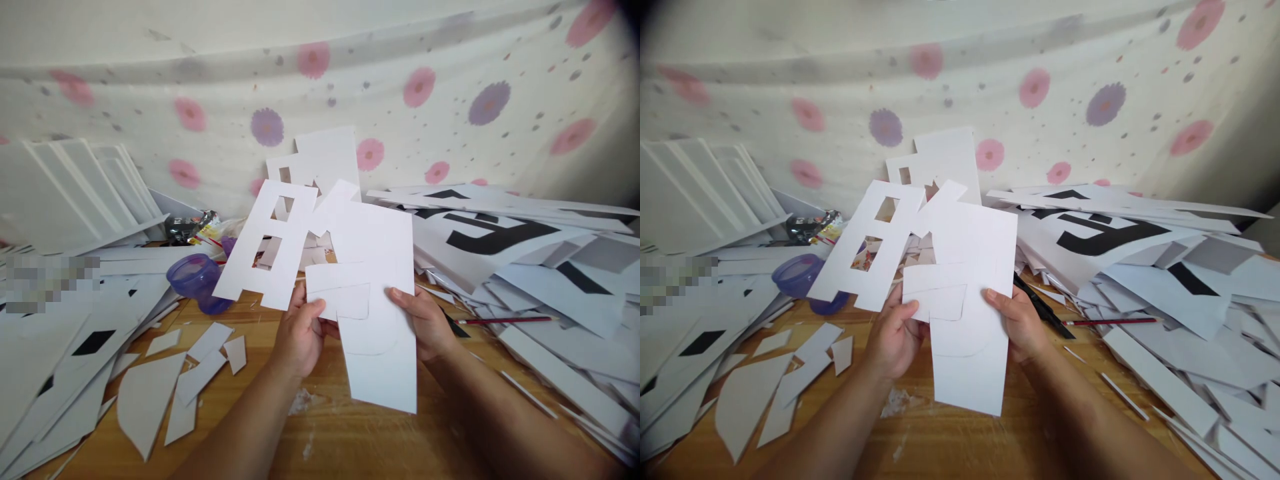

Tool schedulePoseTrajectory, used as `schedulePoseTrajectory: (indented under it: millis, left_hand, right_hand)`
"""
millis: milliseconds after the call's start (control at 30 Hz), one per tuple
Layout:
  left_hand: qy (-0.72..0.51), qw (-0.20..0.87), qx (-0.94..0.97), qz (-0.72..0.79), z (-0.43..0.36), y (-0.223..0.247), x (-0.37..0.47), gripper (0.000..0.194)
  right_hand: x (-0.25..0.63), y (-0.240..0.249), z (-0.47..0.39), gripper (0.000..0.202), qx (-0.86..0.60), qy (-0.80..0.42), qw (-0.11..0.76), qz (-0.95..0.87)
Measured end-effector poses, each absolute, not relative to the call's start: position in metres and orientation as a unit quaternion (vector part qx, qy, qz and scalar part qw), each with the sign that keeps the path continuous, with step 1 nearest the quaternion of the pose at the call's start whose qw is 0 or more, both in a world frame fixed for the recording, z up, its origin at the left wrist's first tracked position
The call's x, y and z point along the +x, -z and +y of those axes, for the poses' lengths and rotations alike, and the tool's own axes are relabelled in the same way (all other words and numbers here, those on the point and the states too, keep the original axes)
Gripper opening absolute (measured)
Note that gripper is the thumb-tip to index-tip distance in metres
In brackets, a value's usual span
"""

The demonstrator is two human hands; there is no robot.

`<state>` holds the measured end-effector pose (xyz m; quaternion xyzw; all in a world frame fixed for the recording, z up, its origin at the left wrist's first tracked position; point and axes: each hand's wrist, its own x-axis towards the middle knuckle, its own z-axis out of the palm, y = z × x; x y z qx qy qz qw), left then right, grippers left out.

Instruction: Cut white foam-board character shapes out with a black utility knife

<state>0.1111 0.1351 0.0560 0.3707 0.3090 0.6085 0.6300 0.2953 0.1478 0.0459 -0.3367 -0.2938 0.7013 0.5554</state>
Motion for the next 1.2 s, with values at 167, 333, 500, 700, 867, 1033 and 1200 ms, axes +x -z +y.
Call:
schedulePoseTrajectory:
  millis: [167,333,500,700,867,1033,1200]
  left_hand:
    - [-0.653,0.57,0.371,0.333,0.134,-0.054,0.114,0.023]
    - [-0.631,0.593,0.37,0.337,0.137,-0.053,0.108,0.038]
    - [-0.565,0.65,0.39,0.326,0.138,-0.055,0.102,0.031]
    - [-0.536,0.681,0.407,0.289,0.133,-0.06,0.097,0.035]
    - [-0.571,0.652,0.392,0.31,0.126,-0.054,0.092,0.034]
    - [-0.596,0.604,0.404,0.342,0.123,-0.049,0.088,0.036]
    - [-0.612,0.573,0.412,0.357,0.126,-0.048,0.087,0.035]
  right_hand:
    - [0.292,-0.047,0.146,0.04,-0.338,-0.699,0.554,-0.301]
    - [0.293,-0.046,0.148,0.041,-0.329,-0.696,0.554,-0.317]
    - [0.297,-0.045,0.15,0.044,-0.318,-0.714,0.534,-0.323]
    - [0.302,-0.042,0.15,0.041,-0.278,-0.745,0.505,-0.336]
    - [0.301,-0.041,0.148,0.039,-0.261,-0.762,0.495,-0.325]
    - [0.298,-0.04,0.145,0.039,-0.251,-0.771,0.486,-0.325]
    - [0.297,-0.04,0.144,0.04,-0.265,-0.762,0.494,-0.323]
